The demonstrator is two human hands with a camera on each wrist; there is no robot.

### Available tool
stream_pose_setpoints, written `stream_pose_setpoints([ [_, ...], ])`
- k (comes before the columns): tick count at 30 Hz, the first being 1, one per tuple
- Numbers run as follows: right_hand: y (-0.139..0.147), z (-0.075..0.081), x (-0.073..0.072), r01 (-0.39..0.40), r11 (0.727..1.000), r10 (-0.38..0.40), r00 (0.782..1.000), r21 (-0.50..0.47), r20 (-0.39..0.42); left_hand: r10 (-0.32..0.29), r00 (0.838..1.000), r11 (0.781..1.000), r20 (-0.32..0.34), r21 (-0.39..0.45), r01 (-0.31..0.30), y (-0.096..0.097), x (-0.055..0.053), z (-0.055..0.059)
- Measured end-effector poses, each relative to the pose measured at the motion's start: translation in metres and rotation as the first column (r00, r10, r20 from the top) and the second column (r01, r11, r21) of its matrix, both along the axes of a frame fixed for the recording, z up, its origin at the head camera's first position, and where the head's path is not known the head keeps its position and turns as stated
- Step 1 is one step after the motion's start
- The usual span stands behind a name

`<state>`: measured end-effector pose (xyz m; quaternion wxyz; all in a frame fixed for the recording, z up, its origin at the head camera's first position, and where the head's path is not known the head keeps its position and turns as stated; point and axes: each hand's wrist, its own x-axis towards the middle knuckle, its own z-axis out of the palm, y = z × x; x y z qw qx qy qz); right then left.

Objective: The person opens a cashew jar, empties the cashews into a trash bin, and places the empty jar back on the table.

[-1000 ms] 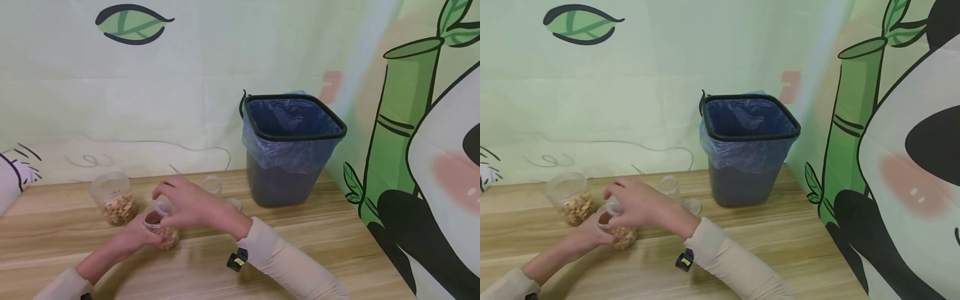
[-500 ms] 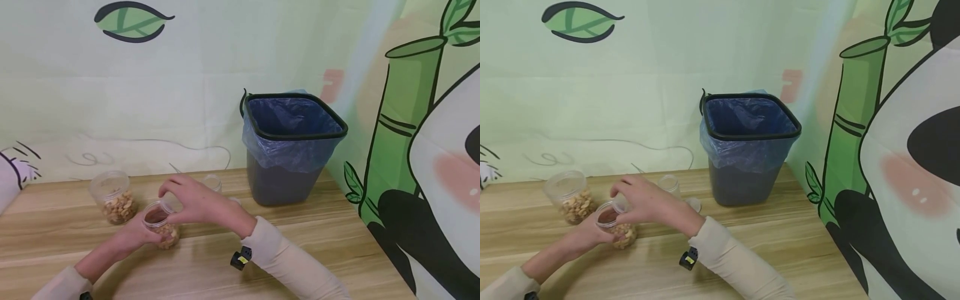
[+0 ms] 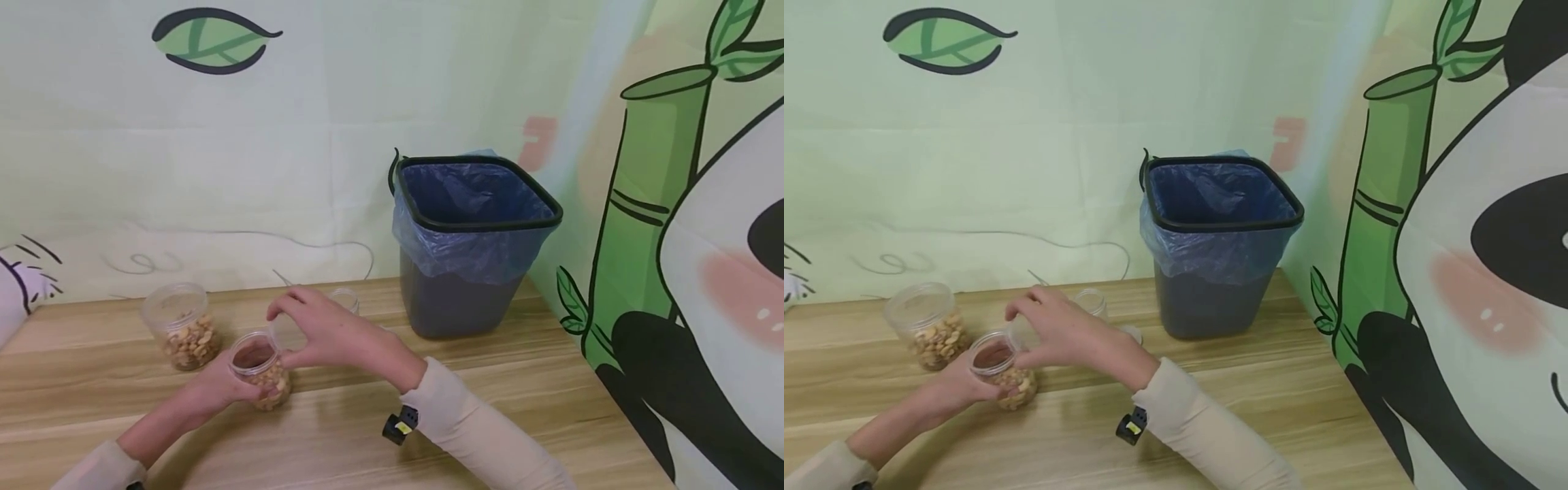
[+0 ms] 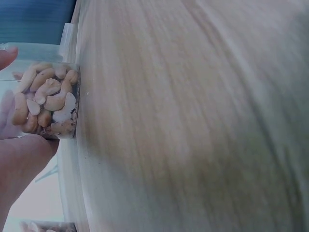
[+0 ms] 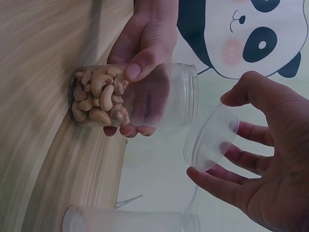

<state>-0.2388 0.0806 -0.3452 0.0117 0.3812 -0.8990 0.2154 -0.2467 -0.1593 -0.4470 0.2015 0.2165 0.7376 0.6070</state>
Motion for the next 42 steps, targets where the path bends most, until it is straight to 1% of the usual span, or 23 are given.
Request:
stream_pose_setpoints([
  [4,0.004,-0.002,0.000,0.013,1.000,-0.012,0.999,-0.025,0.033,0.017,1.000,1.000,-0.009,-0.006,-0.017,-0.001,0.000,0.000],
  [6,0.006,-0.004,0.000,0.008,0.999,-0.007,0.999,-0.031,0.031,0.011,1.000,1.000,-0.006,-0.007,-0.011,-0.001,0.000,0.000],
  [11,0.012,-0.010,-0.002,-0.046,0.998,0.046,0.999,-0.038,-0.012,0.005,1.000,0.999,0.009,-0.034,-0.005,0.000,-0.003,0.000],
  [15,0.011,-0.013,-0.002,-0.082,0.996,0.081,0.996,-0.040,-0.029,0.030,1.000,0.998,0.008,-0.051,-0.030,-0.002,-0.002,0.000],
  [18,0.010,-0.014,0.000,-0.089,0.996,0.089,0.996,-0.016,-0.029,0.038,0.999,0.998,-0.006,-0.053,-0.038,-0.003,-0.001,0.000],
  [23,0.010,-0.016,0.006,-0.092,0.995,0.093,0.995,0.042,-0.020,0.021,1.000,0.999,-0.023,-0.040,-0.022,-0.002,-0.001,-0.003],
  [27,0.011,-0.019,0.008,-0.117,0.991,0.121,0.991,0.065,-0.060,0.019,1.000,0.999,-0.022,-0.035,-0.020,0.000,-0.002,-0.005],
  [29,0.012,-0.021,0.008,-0.141,0.987,0.147,0.985,0.077,-0.092,0.013,1.000,0.999,-0.025,-0.036,-0.014,0.000,-0.002,-0.005],
  [32,0.013,-0.024,0.008,-0.172,0.982,0.179,0.978,0.077,-0.106,0.012,1.000,0.999,-0.016,-0.044,-0.013,0.000,-0.001,-0.003],
  [37,0.017,-0.035,0.010,-0.208,0.976,0.210,0.977,0.062,-0.041,0.028,1.000,0.998,-0.007,-0.052,-0.029,-0.001,0.000,0.000],
  [40,0.018,-0.044,0.012,-0.202,0.977,0.202,0.979,0.074,0.004,0.004,0.999,1.000,-0.041,-0.029,-0.005,0.001,-0.003,-0.001],
  [42,0.019,-0.049,0.013,-0.182,0.980,0.180,0.983,0.081,0.036,-0.020,0.997,1.000,-0.071,-0.007,0.019,0.002,-0.005,-0.003],
])
